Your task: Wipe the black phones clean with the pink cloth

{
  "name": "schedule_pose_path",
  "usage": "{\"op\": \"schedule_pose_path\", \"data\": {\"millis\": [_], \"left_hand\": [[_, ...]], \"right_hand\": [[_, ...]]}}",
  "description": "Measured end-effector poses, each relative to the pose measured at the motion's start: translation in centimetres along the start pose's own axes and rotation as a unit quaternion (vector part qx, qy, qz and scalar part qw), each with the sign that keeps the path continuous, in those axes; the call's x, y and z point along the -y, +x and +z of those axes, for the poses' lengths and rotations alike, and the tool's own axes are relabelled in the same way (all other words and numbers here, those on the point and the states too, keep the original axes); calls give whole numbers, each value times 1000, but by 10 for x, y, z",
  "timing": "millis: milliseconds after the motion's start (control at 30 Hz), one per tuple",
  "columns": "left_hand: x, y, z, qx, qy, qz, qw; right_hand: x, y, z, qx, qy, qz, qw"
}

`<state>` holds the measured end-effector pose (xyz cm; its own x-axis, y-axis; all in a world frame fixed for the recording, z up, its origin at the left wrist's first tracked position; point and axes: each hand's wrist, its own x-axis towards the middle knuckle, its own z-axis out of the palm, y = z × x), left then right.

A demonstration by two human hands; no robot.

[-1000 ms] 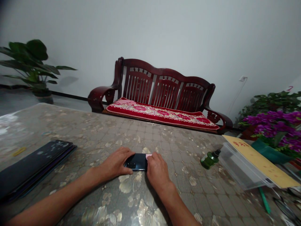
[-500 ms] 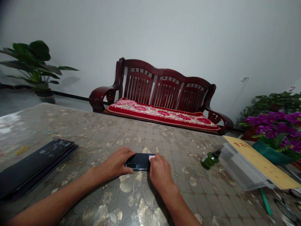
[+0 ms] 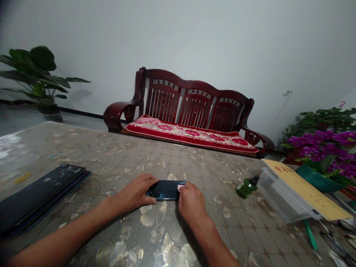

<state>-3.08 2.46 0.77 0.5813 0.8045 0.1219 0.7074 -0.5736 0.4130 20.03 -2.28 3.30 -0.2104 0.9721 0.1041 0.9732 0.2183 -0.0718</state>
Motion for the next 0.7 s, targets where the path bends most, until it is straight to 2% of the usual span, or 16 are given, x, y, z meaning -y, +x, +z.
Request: {"op": "schedule_pose_path", "data": {"millis": [100,200,300,400,533,600,700], "left_hand": [[0,0,0,-1,5,1,1000],[-1,0,0,-3,3,5,1000],[-2,-1,-1,-3,0,6,1000],[-2,-1,-2,0,6,3,1000],[-1,0,-1,-3,9,-1,1000],[-1,0,0,-4,7,0,1000],[0,0,1,-3,4,0,1000]], "right_hand": [[13,-4,6,-1,10,-28,1000],[30,-7,12,-5,34,-90,995],[31,-7,11,-5,53,-128,990],[12,-4,4,4,51,-98,994],[-15,2,-1,-6,12,-12,1000],[-15,3,2,-15,4,7,1000],[-2,1,7,-27,19,-32,999]]}}
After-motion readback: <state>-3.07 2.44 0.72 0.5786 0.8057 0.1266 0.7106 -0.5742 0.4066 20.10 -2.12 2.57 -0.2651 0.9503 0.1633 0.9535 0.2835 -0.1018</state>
